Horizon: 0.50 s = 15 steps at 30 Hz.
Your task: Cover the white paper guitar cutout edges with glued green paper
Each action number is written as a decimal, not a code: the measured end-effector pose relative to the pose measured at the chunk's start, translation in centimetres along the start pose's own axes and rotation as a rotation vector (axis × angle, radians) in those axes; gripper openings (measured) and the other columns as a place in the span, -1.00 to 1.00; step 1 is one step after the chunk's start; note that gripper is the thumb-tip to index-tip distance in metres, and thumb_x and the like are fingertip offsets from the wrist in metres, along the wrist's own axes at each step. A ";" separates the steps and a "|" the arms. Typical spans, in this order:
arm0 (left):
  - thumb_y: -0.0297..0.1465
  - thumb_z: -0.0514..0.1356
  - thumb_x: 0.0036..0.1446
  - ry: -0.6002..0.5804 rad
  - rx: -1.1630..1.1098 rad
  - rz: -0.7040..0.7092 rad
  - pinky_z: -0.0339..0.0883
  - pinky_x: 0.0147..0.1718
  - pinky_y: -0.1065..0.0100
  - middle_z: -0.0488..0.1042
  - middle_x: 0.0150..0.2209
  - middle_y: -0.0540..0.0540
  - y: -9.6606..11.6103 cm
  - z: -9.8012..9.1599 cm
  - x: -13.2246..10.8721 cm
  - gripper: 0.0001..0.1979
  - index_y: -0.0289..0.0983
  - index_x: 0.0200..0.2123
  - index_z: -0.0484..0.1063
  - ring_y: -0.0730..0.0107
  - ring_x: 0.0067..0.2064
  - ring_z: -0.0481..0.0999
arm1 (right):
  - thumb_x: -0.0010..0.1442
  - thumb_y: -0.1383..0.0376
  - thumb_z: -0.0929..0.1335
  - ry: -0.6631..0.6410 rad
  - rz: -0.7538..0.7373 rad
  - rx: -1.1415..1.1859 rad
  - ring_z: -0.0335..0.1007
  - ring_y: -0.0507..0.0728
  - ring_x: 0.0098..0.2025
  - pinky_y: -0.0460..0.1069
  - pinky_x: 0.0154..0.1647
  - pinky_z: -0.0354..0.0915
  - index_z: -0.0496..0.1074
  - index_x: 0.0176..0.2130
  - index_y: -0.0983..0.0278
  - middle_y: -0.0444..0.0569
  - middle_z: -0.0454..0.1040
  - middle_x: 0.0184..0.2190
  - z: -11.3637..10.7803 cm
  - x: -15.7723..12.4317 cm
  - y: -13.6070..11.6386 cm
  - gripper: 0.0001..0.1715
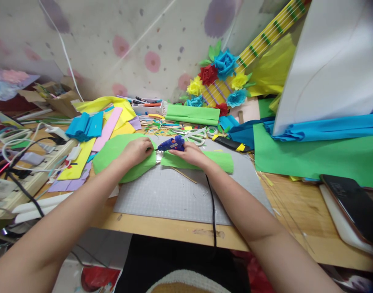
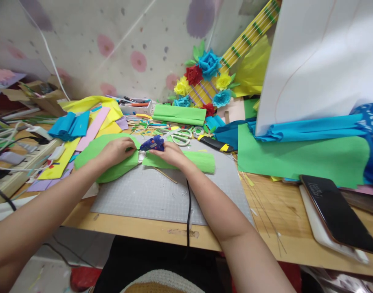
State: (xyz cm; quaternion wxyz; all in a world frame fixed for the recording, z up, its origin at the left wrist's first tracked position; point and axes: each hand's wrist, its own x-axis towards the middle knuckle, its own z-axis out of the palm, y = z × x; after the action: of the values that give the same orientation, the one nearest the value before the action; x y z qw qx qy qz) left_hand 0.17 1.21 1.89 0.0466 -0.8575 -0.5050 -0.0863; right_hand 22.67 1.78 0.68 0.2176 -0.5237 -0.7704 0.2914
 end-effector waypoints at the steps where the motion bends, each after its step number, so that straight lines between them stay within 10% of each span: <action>1: -0.44 0.02 0.06 0.019 0.000 -0.001 0.31 -0.31 0.38 0.51 -0.31 -0.11 0.0 0.1 -0.1 -0.76 -0.27 -0.41 0.50 0.31 -0.26 0.47 | 0.03 -0.10 0.34 0.000 0.010 -0.003 0.32 0.10 -0.35 -0.06 -0.35 0.17 0.49 -0.38 0.25 -0.05 0.44 -0.47 0.0 0.0 0.0 -0.53; 15: -0.43 0.02 0.07 0.104 -0.028 -0.021 0.33 -0.30 0.34 0.49 -0.31 -0.14 0.1 0.9 -0.5 -0.77 -0.27 -0.43 0.48 0.28 -0.24 0.47 | 0.04 -0.11 0.32 0.003 0.025 -0.024 0.33 0.09 -0.35 -0.06 -0.34 0.18 0.50 -0.36 0.26 -0.05 0.46 -0.44 0.1 0.0 -0.1 -0.50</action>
State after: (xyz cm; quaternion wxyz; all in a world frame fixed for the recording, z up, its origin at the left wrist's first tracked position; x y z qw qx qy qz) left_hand 0.10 0.91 0.94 0.0597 -0.8470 -0.5098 -0.1383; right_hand 22.56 1.70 0.67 0.2089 -0.5363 -0.7670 0.2837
